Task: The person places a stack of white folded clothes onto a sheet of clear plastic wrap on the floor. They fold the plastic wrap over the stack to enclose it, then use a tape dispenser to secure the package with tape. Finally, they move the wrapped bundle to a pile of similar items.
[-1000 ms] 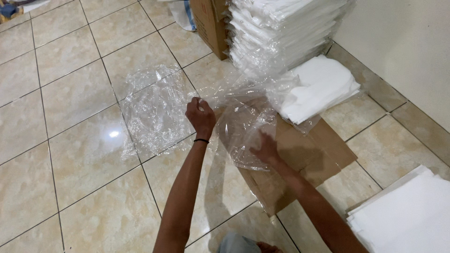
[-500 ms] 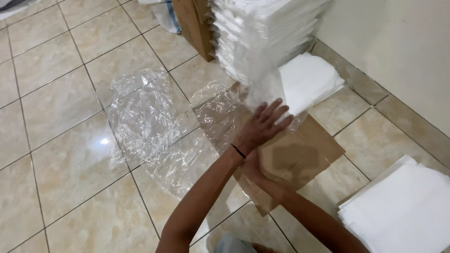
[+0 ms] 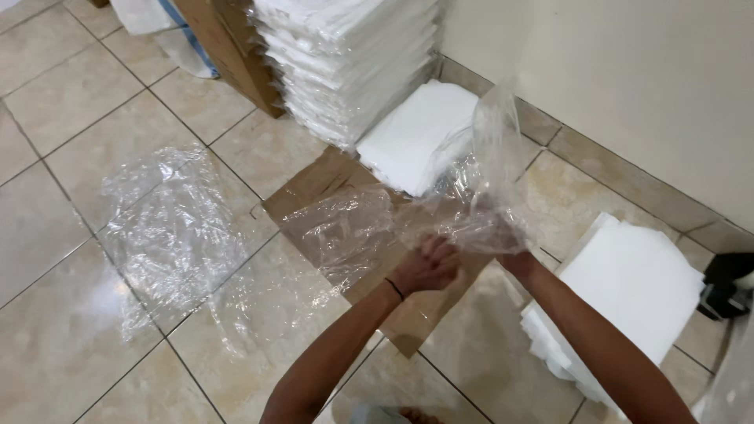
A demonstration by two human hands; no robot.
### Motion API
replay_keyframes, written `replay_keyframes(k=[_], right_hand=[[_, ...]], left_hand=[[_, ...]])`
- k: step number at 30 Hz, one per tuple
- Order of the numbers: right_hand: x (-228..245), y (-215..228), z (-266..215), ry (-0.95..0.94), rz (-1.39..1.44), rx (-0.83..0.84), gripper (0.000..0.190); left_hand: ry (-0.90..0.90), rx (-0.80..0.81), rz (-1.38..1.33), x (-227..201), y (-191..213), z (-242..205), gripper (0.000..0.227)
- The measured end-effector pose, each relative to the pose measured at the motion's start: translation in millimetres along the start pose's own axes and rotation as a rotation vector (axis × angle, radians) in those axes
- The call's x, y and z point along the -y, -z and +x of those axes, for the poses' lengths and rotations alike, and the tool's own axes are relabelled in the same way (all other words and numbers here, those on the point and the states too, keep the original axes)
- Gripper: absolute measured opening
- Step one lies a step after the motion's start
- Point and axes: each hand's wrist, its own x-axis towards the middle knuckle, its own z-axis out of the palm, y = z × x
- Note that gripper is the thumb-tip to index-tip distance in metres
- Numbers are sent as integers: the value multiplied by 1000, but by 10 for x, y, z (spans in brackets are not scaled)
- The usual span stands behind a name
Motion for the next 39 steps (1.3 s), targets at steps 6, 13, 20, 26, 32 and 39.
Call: replay_keyframes(k=[6,13,20,26,32,39], right_hand=[[448,103,-836,7,69,-352,38],[776,352,-1569,28,147,-524,33],[803,453,-2078,30,201,-619,39],[960,695,-2444,98,230,-743,38],[983,841,-2774,142,255,-832,36],[886,1349,-3137,210,255,-903,37]], left_hand=[[836,454,58,139,357,-533,79],[1030,1163,159,182,405,-615,70],[911,1254,149,136,179,-438,69],[809,1256,88,-72,-210,-329,68],[750,1229,40,-185,-430,-185,62],[775,1293,89,-199,-381,81,64]])
